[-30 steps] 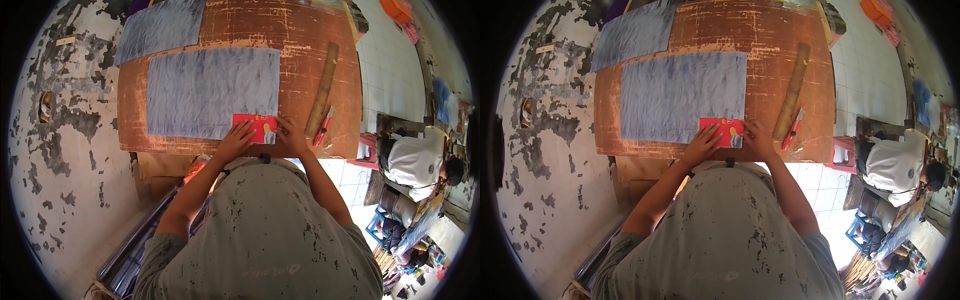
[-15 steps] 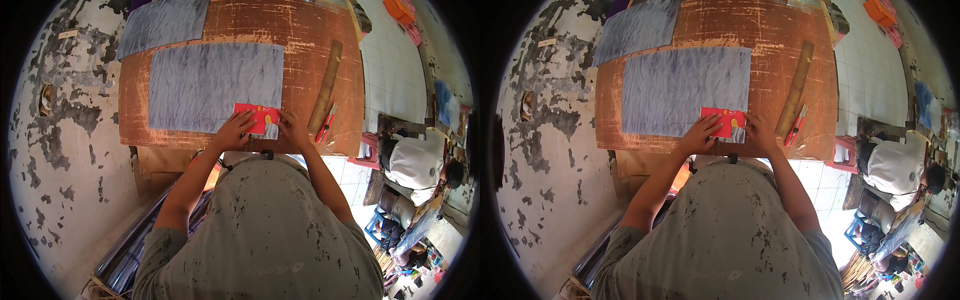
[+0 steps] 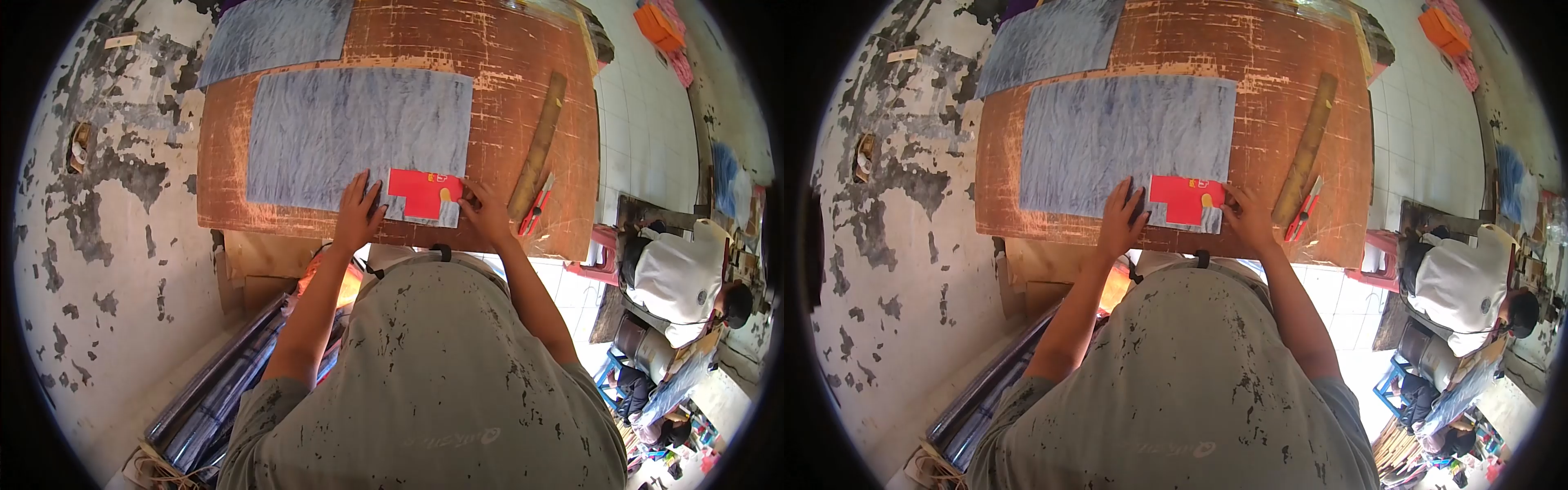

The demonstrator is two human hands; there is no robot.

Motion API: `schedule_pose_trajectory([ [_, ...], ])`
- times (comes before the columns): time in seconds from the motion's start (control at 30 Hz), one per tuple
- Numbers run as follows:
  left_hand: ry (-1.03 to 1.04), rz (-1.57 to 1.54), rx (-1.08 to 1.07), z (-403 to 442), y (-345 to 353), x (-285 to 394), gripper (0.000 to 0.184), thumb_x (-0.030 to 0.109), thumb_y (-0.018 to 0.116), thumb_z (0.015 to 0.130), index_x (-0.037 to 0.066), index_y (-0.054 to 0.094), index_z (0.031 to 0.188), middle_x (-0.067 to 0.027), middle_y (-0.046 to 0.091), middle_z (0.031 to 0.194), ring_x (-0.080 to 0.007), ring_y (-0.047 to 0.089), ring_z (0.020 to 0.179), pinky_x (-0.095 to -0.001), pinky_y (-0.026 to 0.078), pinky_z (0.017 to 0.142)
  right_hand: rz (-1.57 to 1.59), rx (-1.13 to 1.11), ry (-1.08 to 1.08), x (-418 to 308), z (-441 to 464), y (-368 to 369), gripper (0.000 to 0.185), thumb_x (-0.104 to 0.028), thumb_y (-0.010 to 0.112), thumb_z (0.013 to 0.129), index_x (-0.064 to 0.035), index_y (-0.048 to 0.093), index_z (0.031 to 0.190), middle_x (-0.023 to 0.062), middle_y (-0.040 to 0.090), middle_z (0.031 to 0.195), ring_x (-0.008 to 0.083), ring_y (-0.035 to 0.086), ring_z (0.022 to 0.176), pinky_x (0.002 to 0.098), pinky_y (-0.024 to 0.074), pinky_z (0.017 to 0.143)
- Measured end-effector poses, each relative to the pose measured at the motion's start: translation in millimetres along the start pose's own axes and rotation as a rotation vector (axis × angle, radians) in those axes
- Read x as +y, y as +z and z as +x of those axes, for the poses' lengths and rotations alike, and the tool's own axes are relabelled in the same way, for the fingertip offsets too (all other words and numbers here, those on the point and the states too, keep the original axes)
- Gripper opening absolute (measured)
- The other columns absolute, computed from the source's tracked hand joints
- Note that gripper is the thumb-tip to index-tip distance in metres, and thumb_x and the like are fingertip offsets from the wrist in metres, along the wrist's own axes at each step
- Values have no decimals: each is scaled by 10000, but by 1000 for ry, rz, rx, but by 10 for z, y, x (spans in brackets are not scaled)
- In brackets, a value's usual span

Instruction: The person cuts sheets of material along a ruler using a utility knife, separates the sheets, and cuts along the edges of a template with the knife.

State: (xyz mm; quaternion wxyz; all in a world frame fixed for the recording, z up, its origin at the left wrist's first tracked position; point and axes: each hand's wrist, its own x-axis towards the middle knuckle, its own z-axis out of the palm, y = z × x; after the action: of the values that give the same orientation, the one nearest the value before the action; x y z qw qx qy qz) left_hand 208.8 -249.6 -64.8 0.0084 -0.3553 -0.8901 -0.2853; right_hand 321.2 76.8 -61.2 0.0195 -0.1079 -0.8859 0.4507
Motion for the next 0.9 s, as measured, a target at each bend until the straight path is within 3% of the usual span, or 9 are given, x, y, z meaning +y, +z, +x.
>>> schedule_pose_trajectory([
  [0.07,-46,12,16,-21,-16,27,586,235,765,948,57,601,1482,-244,404,1675,-468,424,1508,-559,364,1228,1,-9,-7,9,-9,-5,518,-156,813,928,-121,679,1427,69,644,991,212,628,795,357,548,765],
  [0.27,96,-52,-14,140,82,452,595,260,771,941,142,607,1500,-197,433,1668,-429,421,1523,-560,361,1233,38,-52,16,0,-11,-28,503,-145,808,938,-121,683,1424,58,645,998,186,622,794,345,547,761],
  [0.33,166,-77,-157,172,184,443,520,255,738,968,167,636,1470,-170,423,1682,-399,407,1539,-556,346,1249,22,-46,-17,38,-20,-32,504,-136,814,933,-117,686,1420,58,644,993,171,620,783,333,546,749],
  [0.9,196,-115,-177,176,323,303,455,214,738,964,188,683,1415,-137,439,1686,-378,405,1550,-549,347,1256,94,10,-57,98,-41,4,506,-103,853,896,-88,708,1381,48,622,944,150,586,751,305,528,714],
])
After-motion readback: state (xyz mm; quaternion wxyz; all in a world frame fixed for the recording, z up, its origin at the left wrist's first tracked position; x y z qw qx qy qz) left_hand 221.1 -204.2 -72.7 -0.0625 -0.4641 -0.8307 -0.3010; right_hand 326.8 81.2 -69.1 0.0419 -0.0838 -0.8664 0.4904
